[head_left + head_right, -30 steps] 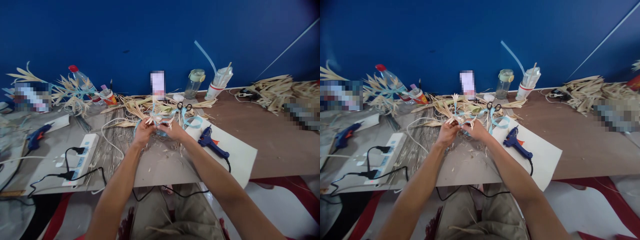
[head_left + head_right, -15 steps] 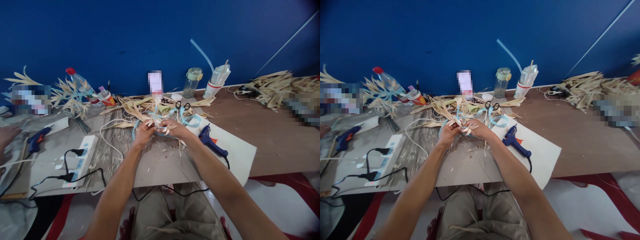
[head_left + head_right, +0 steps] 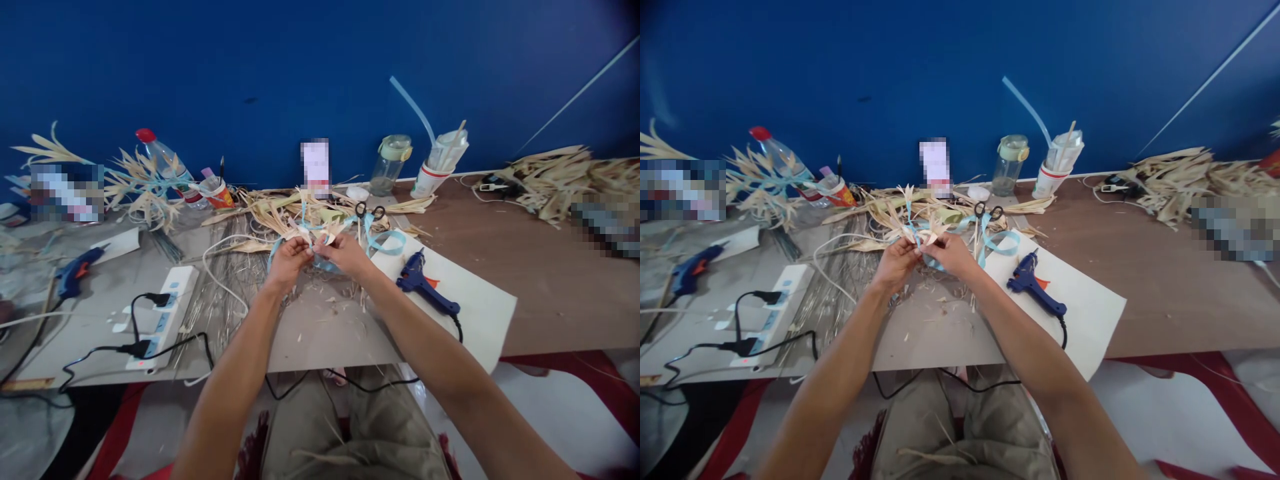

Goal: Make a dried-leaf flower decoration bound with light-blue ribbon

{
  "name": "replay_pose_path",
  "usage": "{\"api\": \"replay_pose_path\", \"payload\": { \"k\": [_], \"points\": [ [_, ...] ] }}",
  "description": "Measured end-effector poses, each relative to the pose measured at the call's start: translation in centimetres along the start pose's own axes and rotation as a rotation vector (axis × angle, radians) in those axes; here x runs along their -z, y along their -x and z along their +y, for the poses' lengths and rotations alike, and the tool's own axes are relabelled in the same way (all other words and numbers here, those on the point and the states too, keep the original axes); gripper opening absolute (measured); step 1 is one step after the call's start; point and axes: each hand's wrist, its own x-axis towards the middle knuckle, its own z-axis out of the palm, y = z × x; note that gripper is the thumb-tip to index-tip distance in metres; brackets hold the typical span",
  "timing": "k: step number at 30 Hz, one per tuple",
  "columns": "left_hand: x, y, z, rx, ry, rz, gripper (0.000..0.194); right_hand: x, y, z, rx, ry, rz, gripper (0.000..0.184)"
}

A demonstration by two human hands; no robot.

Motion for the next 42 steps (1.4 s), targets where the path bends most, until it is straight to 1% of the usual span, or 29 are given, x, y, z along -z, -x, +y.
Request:
{"api": "replay_pose_path", "payload": {
  "k": [2, 4, 8, 10, 15, 17, 23, 26, 28, 30, 32, 36, 38, 42],
  "points": [
    [-0.1, 0.1, 0.2, 0.010, 0.007, -0.013, 0.035, -0.1, -0.1, 0.5, -0.049, -0.055, 0.020, 0.032],
    [-0.1, 0.1, 0.3, 0.012, 0.008, -0.003, 0.037, -0.2, -0.2, 0.8, -0.069, -0.087, 0.025, 0.032],
    [0.1, -0.2, 0.3, -0.008, 0.030, 0.059, 0.039, -0.2, -0.3, 0.9, -0.060, -0.122, -0.046, 0.027],
    [0.2, -0.3, 0.3, -0.013, 0.042, 0.081, 0.039, -0.2, -0.2, 0.7, -0.056, -0.090, -0.063, 0.021],
    [0.3, -0.4, 0.1, -0.035, 0.024, 0.106, 0.041, -0.5, 0.0, 0.4, -0.096, 0.040, -0.010, 0.015],
    [0.3, -0.4, 0.1, -0.042, 0.010, 0.114, 0.042, -0.6, 0.0, 0.3, -0.083, 0.042, -0.005, 0.012],
    [0.2, -0.4, 0.3, -0.072, 0.001, 0.155, 0.039, -0.6, -0.3, 0.6, 0.058, 0.018, -0.021, 0.011],
    [0.4, -0.4, 0.4, -0.072, 0.018, 0.184, 0.038, -0.7, -0.5, 1.0, 0.021, -0.025, -0.027, 0.019],
    [0.4, -0.4, 0.4, -0.053, 0.034, 0.184, 0.039, -0.8, -0.4, 1.2, -0.015, -0.008, -0.042, 0.018],
    [0.4, -0.4, 0.3, -0.042, 0.044, 0.175, 0.039, -0.9, -0.3, 1.4, -0.007, 0.011, -0.063, 0.017],
    [0.4, -0.4, 0.2, -0.057, 0.040, 0.166, 0.040, -1.1, -0.3, 1.6, 0.012, -0.008, -0.071, 0.020],
    [0.3, -0.5, -0.1, -0.101, 0.007, 0.158, 0.040, -1.4, -0.3, 1.8, -0.021, -0.036, 0.001, 0.021],
    [0.3, -0.5, -0.1, -0.083, 0.007, 0.151, 0.040, -1.5, -0.2, 1.8, -0.032, -0.057, 0.028, 0.021],
    [0.2, -0.2, 0.3, -0.015, 0.023, 0.099, 0.038, -1.3, -0.1, 1.4, -0.051, -0.145, 0.043, 0.026]
  ]
}}
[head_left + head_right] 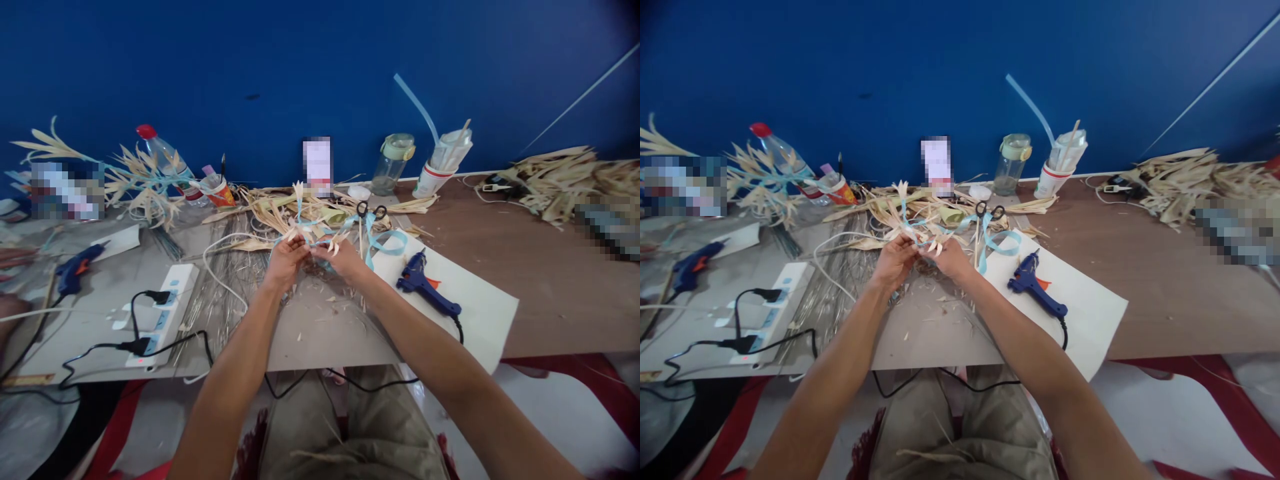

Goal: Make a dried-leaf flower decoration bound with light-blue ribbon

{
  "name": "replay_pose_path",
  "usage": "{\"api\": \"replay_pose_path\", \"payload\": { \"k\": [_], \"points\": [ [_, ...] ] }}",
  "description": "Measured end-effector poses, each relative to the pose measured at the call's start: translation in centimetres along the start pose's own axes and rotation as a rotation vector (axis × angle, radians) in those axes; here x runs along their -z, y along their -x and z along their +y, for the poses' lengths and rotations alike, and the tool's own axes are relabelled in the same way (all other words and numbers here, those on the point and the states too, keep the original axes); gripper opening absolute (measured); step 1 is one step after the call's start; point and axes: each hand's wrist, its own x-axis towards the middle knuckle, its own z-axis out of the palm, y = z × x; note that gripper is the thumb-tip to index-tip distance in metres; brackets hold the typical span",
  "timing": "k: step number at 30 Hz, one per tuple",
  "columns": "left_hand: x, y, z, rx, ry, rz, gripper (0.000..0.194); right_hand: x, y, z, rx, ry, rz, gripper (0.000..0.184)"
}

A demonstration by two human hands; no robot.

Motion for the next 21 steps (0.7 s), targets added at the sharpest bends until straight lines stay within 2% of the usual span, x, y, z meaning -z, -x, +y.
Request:
{"api": "replay_pose_path", "payload": {
  "k": [3, 10, 15, 18, 21],
  "points": [
    [-0.17, 0.30, 0.25, -0.010, 0.005, -0.016, 0.034, 0.31, 0.09, -0.37, -0.043, -0.058, -0.004, 0.032],
    [-0.39, 0.45, 0.18, -0.023, -0.034, -0.018, 0.032, 0.71, 0.02, -0.45, -0.094, -0.067, 0.010, 0.026],
    [-0.19, 0.27, -0.18, -0.056, -0.051, -0.029, 0.030, 0.70, 0.08, -0.48, -0.125, -0.089, 0.002, 0.028],
    [-0.06, 0.04, -0.44, -0.085, -0.054, -0.017, 0.029, 0.62, 0.07, -0.05, -0.104, -0.076, -0.034, 0.029],
    [0.11, -0.29, -0.65, -0.134, -0.069, 0.020, 0.028, 0.42, 0.02, 0.33, -0.023, 0.020, -0.040, 0.028]
  ]
}}
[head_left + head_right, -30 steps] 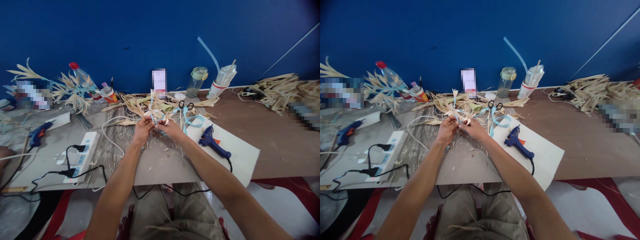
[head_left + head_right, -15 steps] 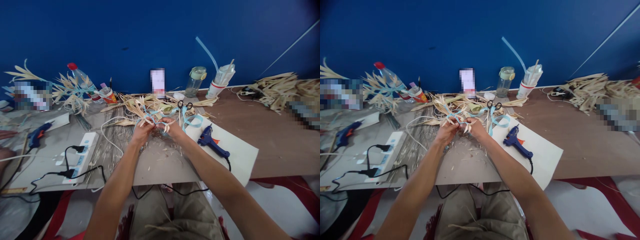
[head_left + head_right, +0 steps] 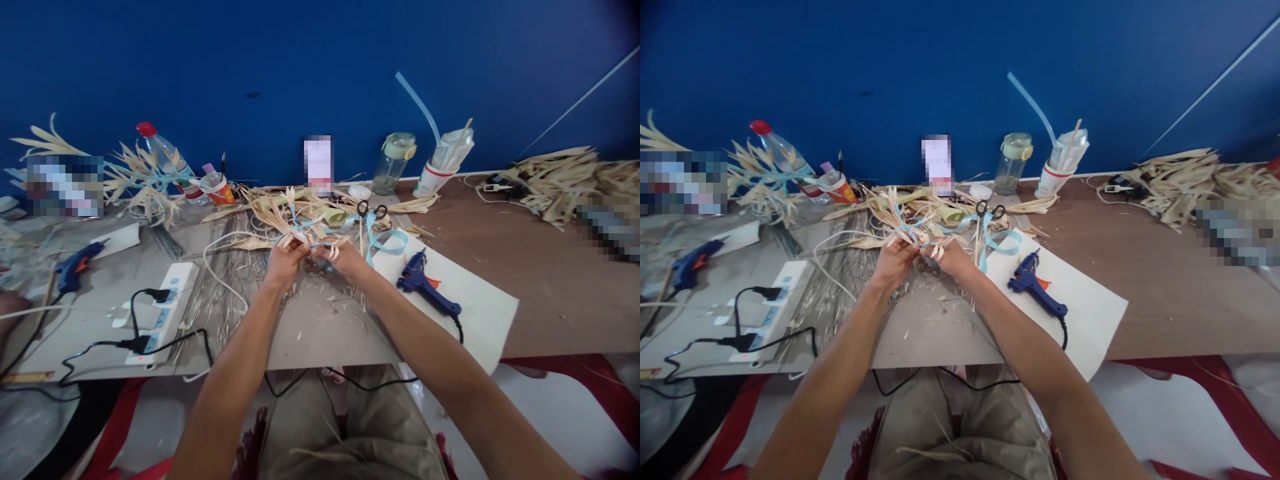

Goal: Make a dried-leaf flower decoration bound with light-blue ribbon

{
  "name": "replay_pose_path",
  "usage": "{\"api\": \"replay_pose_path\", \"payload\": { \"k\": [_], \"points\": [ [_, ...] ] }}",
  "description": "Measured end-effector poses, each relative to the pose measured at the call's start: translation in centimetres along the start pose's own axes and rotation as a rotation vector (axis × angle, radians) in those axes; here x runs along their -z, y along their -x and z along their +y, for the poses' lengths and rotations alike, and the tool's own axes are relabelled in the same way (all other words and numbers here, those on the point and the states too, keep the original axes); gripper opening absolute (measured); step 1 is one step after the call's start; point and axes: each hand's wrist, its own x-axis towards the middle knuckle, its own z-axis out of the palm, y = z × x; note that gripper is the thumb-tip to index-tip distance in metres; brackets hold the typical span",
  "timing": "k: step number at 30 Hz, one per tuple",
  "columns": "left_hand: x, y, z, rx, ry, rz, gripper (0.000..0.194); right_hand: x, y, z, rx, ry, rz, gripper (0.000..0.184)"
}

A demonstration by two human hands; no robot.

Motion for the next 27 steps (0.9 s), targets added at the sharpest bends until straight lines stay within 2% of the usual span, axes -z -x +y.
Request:
{"api": "replay_pose_path", "payload": {
  "k": [6, 11, 17, 22, 24, 27],
  "points": [
    [0.1, -0.2, 0.1, -0.128, -0.143, 0.126, 0.016, -0.3, -0.1, 0.0, 0.099, 0.297, -0.014, 0.024],
    [-0.3, 0.0, 0.4, -0.087, -0.140, 0.238, 0.017, -0.3, -0.1, 0.0, 0.162, 0.372, 0.054, 0.023],
    [-0.5, 0.3, 0.6, -0.006, -0.146, 0.193, 0.018, -0.5, 0.1, -0.3, 0.206, 0.407, 0.087, 0.028],
    [-0.4, 0.2, 0.5, -0.011, -0.212, 0.156, 0.019, -0.6, 0.0, -0.2, 0.143, 0.223, 0.107, 0.035],
    [-0.3, 0.2, 0.3, -0.042, -0.240, 0.116, 0.019, -0.5, 0.1, -0.4, 0.041, 0.043, 0.071, 0.037],
    [-0.2, 0.2, 0.2, -0.105, -0.330, 0.083, 0.018, -0.4, 0.4, -1.2, -0.190, -0.268, 0.015, 0.033]
  ]
}}
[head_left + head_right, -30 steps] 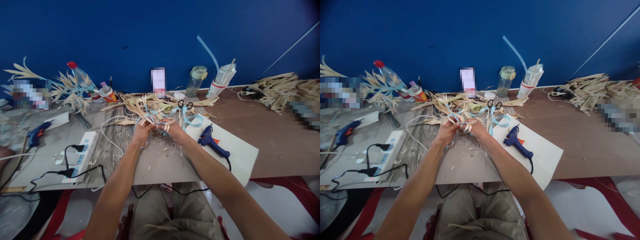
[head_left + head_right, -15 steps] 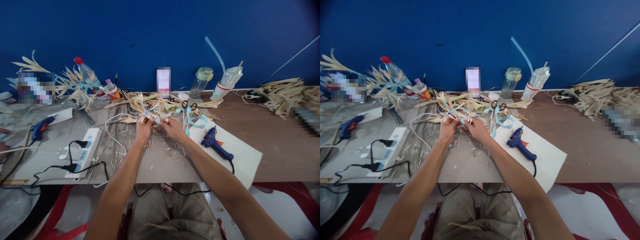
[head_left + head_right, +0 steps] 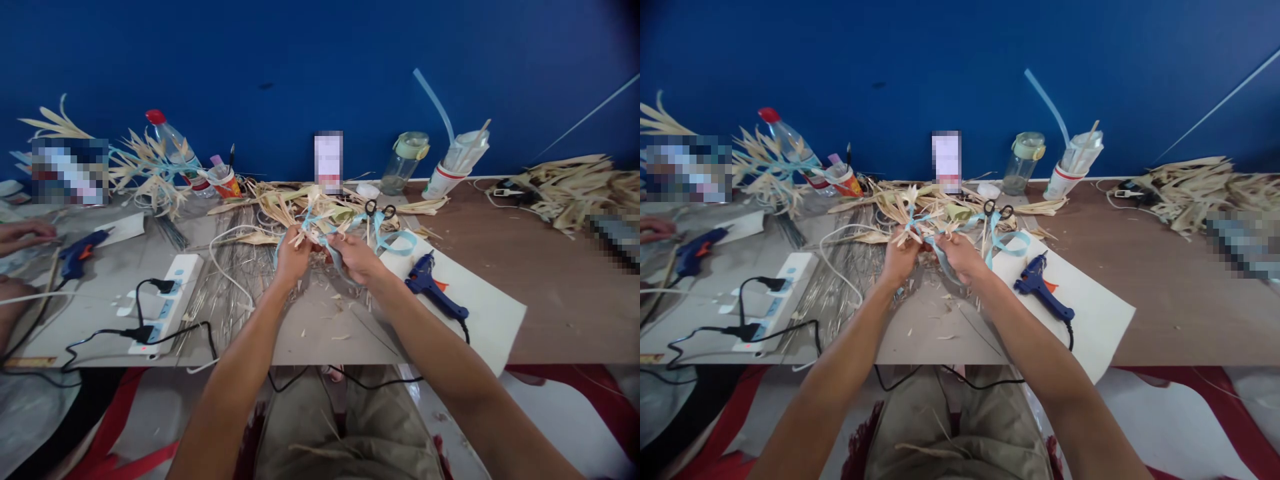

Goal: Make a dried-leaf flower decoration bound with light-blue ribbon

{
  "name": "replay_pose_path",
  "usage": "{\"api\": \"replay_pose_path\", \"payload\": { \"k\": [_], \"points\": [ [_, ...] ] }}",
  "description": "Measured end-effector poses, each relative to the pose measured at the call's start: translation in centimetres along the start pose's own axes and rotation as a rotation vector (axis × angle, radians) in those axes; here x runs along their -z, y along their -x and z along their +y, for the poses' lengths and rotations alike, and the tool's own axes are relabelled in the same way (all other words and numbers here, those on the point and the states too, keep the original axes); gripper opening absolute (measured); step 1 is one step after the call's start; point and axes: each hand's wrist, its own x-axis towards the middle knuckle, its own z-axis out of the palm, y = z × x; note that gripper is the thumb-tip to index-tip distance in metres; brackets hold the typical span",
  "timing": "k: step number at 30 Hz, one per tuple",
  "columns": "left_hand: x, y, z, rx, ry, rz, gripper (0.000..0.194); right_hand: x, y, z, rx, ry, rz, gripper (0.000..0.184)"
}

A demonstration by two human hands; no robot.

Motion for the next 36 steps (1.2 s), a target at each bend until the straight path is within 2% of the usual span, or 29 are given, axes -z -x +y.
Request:
{"api": "replay_pose_path", "payload": {
  "k": [2, 4, 6, 9, 13, 16, 19, 22, 26, 32, 36],
  "points": [
    [0.0, 0.2, 0.2, -0.039, -0.063, 0.017, 0.019, 0.0, 0.4, -0.8, -0.127, -0.164, -0.035, 0.027],
    [-0.1, 0.3, 0.5, -0.047, -0.080, 0.021, 0.021, 0.1, 0.8, -1.6, -0.189, -0.276, -0.078, 0.021],
    [-0.2, 0.4, 0.8, -0.012, -0.041, -0.021, 0.023, 0.2, 1.1, -2.2, -0.200, -0.338, -0.104, 0.019],
    [-0.3, 0.5, 1.0, 0.093, 0.097, -0.152, 0.028, 0.4, 1.2, -2.5, -0.170, -0.357, -0.132, 0.022],
    [0.0, 0.4, 1.1, 0.197, 0.295, -0.254, 0.037, 0.4, 1.3, -2.5, -0.068, -0.261, -0.163, 0.027],
    [0.2, 0.4, 1.2, 0.234, 0.364, -0.253, 0.039, 0.1, 1.5, -2.4, 0.056, -0.156, -0.079, 0.030],
    [0.2, 0.4, 1.3, 0.210, 0.393, -0.226, 0.039, -0.2, 1.6, -2.3, 0.135, -0.061, 0.011, 0.032],
    [0.0, 0.5, 1.2, 0.174, 0.412, -0.219, 0.037, -0.3, 1.7, -2.3, 0.152, -0.016, 0.054, 0.034],
    [0.0, 0.6, 1.6, 0.198, 0.442, -0.223, 0.039, -0.4, 1.8, -2.4, 0.158, -0.033, 0.098, 0.035],
    [0.8, 0.6, 1.8, 0.337, 0.470, -0.348, 0.039, -0.2, 2.0, -2.4, 0.169, 0.053, 0.050, 0.033],
    [1.1, 0.5, 1.2, 0.379, 0.512, -0.371, 0.039, 0.1, 2.0, -2.2, 0.219, 0.169, 0.022, 0.030]
  ]
}}
